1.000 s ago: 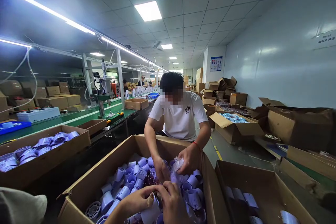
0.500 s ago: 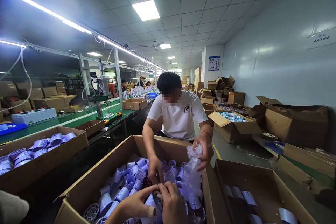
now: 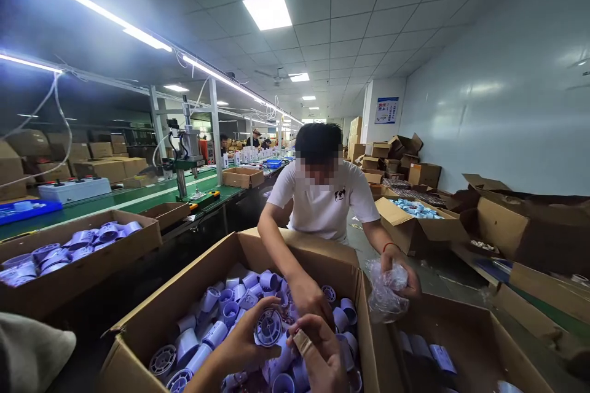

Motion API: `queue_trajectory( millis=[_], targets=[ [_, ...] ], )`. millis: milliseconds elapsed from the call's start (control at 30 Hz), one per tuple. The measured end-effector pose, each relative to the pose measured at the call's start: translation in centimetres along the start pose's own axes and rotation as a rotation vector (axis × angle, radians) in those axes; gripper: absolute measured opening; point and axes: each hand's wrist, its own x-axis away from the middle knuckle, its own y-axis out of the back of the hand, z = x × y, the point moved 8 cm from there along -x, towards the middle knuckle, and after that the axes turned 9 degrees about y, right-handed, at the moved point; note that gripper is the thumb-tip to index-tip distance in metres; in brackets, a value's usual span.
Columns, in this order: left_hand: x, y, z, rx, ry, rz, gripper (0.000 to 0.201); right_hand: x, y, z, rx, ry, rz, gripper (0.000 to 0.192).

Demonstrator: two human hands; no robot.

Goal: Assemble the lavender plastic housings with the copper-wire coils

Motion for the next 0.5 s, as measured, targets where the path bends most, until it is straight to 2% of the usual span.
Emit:
queue_trajectory(
  millis=[167,300,367,500],
  targets=[
    [0.5,-0.2,-1.0,-0.044,-0.057,-0.009,0.069,0.4,-1.0,0.5,-0.113,0.009,0.123,0.021],
    [0.3,0.3,-1.4,0.084,-0.039,-0.039,0.059,0.9,-1.2,1.0,-0.128,0.001,0.126,0.025],
    [0.0,0.9,-0.7,0.231,0.026,-0.074,0.059,1.1,-0.8,1.0,-0.151,-0.006,0.093,0.022],
    [-0.9,1.3,1.3,0.693,0.218,-0.111,0.06,1.1,-0.4,0.7,-0.2,-0.039,0.073,0.018]
  ],
)
